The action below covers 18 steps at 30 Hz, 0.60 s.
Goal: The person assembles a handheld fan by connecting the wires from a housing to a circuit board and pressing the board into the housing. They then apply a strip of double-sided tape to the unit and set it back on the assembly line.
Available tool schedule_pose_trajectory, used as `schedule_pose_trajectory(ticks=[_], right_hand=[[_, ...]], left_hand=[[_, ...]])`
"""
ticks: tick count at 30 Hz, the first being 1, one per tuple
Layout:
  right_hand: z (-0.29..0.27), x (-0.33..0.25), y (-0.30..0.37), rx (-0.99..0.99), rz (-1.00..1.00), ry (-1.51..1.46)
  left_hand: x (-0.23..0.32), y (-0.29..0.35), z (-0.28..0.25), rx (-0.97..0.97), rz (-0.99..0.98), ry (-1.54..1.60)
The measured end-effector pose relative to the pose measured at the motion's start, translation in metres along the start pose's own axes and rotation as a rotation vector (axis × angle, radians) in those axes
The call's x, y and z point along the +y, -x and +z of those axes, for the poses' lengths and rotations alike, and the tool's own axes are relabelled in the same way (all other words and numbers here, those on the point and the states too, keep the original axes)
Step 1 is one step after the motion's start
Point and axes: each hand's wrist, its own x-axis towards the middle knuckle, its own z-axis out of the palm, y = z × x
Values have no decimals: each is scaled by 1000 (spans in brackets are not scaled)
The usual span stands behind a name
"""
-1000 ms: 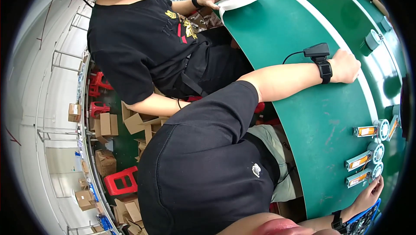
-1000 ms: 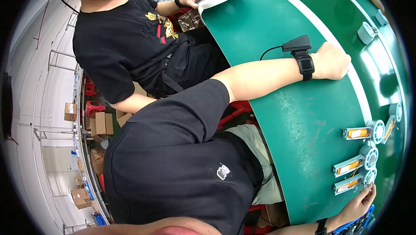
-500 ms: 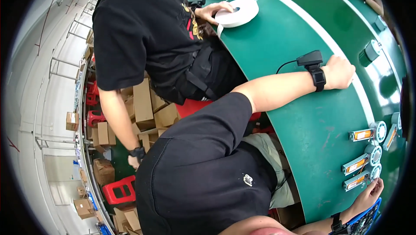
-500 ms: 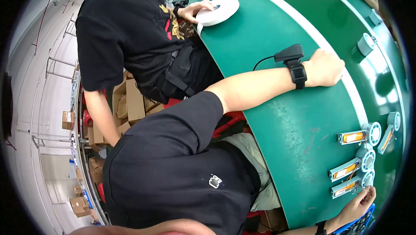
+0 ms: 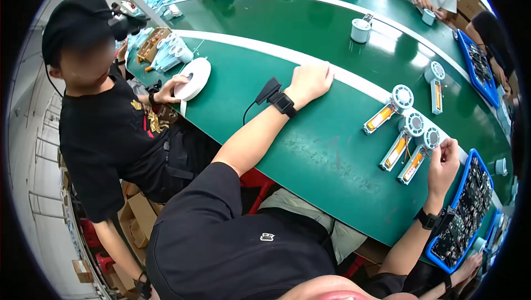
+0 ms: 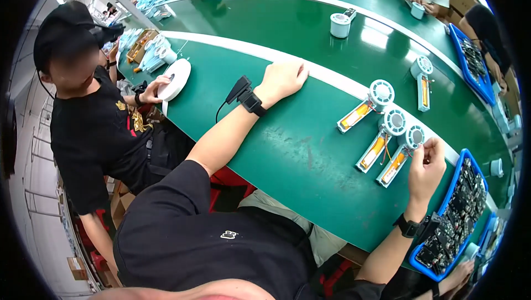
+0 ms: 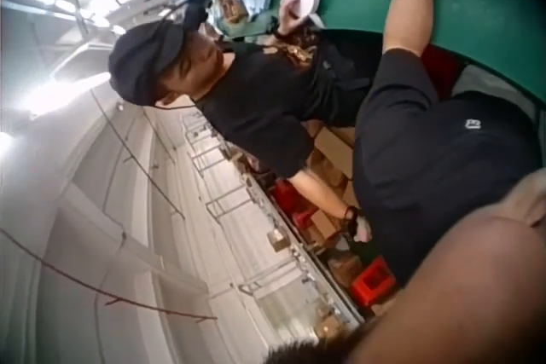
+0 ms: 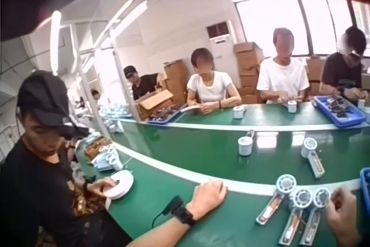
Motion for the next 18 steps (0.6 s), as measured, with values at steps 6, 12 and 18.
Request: schedule_pose_trajectory(ticks=[6, 12, 18], right_hand=[[-2, -15, -3, -8, -50, -26], [-4, -12, -4, -38, -2, -71], [-3, -3, -7, 10, 7, -150]], left_hand=[[2, -1, 4, -8, -39, -59], [0, -8, 0, -20, -45, -78], [5, -4, -2, -1, -35, -86]])
